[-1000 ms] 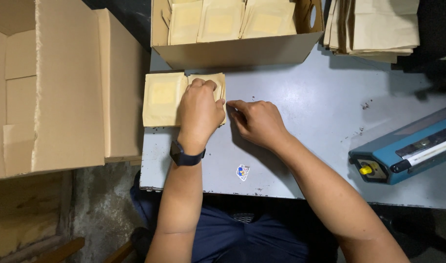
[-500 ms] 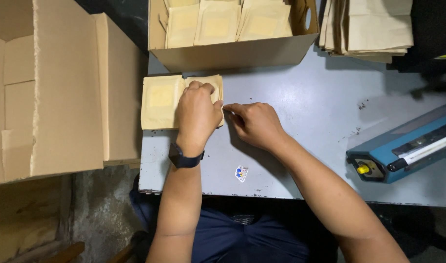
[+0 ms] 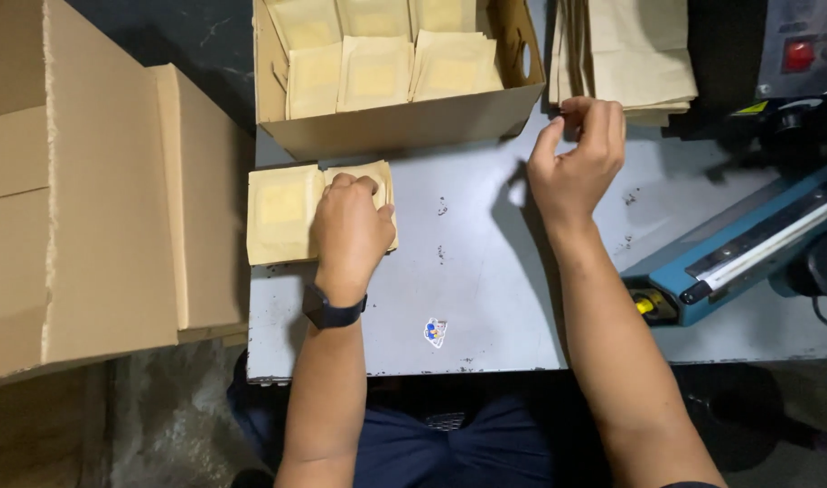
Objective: Sealing small coffee bags using a manual heat sealer and organizing them into a box.
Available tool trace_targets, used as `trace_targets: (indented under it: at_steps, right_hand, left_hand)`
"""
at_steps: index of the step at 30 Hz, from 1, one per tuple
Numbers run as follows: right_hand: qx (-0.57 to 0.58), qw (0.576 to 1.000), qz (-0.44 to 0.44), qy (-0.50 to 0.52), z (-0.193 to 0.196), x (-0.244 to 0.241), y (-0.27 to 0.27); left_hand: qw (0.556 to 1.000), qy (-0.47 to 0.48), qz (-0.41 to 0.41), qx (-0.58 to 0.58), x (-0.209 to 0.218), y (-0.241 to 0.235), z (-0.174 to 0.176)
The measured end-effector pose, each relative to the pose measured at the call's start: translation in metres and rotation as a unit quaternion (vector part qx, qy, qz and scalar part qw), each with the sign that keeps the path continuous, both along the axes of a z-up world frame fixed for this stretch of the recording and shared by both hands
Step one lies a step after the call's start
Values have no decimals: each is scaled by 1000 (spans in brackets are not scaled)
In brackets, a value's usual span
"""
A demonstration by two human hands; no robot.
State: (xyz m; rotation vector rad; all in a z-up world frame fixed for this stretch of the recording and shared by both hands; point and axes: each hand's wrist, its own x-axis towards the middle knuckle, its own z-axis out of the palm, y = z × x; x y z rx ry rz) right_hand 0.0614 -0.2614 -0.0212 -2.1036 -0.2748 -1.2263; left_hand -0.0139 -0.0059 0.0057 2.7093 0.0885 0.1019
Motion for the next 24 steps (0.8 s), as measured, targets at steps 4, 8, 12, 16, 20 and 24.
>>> trace_targets:
  at_steps: [4, 8, 12, 16, 20, 24]
  right_hand:
    - [23, 999, 44, -3, 2, -3, 15]
    - [21, 996, 86, -12, 2, -12, 36]
    - [17, 992, 121, -35, 13, -16, 43]
    - [-3, 987, 150, -50, 39, -11, 50]
    - [-69, 984, 166, -13, 58, 19, 58]
    - [-131, 969, 157, 135, 47, 82, 63]
  left_hand:
    - [1000, 6, 3, 0, 1, 1, -3]
    - [1000, -4, 0, -5, 0, 4, -4]
    - [1000, -5, -1, -4, 3, 6, -6]
    - [1000, -6, 1, -4, 5, 8, -14]
    - [996, -41, 28, 76, 12, 9, -48]
    - [995, -37, 45, 76, 13, 8, -49]
